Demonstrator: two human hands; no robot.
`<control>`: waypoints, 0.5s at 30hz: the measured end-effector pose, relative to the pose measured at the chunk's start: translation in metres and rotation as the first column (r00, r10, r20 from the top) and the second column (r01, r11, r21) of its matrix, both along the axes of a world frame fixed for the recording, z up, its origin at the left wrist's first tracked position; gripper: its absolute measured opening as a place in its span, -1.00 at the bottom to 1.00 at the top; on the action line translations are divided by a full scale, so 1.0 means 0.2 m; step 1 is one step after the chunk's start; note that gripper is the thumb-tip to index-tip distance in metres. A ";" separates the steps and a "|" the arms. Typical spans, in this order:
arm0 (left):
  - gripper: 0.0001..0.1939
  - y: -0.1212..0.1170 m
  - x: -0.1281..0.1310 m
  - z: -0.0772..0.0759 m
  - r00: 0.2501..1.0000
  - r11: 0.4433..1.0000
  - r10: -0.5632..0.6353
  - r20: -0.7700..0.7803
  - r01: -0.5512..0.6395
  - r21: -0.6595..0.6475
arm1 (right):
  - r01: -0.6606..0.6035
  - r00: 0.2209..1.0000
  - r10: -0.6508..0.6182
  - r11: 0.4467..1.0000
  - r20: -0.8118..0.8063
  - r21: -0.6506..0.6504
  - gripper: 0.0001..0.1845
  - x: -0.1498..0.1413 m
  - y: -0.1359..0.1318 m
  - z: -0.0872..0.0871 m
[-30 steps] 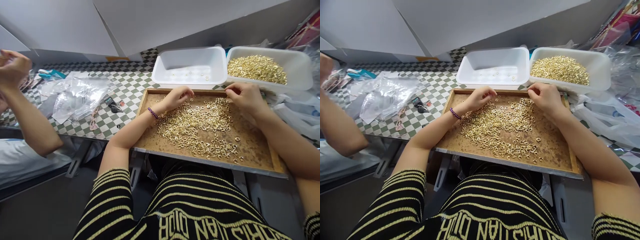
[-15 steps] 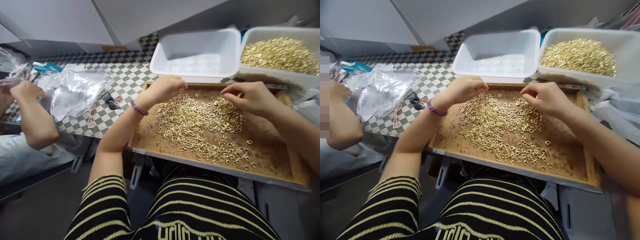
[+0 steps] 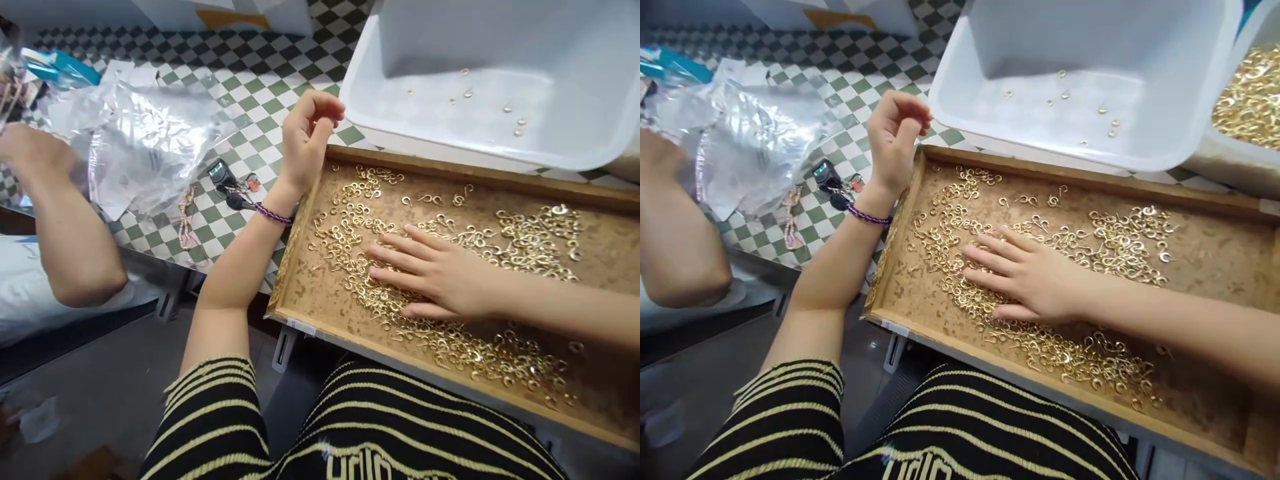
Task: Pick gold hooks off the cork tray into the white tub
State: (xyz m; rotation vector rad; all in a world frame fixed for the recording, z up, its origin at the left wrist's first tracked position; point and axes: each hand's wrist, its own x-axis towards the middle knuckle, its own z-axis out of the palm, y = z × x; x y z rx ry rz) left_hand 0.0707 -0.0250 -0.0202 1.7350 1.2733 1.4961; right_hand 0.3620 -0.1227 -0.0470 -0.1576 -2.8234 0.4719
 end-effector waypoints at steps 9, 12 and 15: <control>-0.78 0.00 0.01 0.01 0.915 0.923 0.142 0.377 0.015 -0.384 | 0.438 0.864 -0.441 0.896 0.243 0.066 -0.17 0.55 -0.19 0.11; -0.78 0.00 0.00 -0.01 0.891 0.926 0.120 0.439 0.058 -0.373 | 0.530 0.828 -0.528 0.847 0.190 0.043 -0.22 0.56 -0.19 0.18; -0.74 0.00 0.00 -0.01 0.889 0.932 0.084 0.450 0.090 -0.351 | 0.593 0.799 -0.592 0.805 0.104 0.018 -0.42 0.43 -0.13 0.23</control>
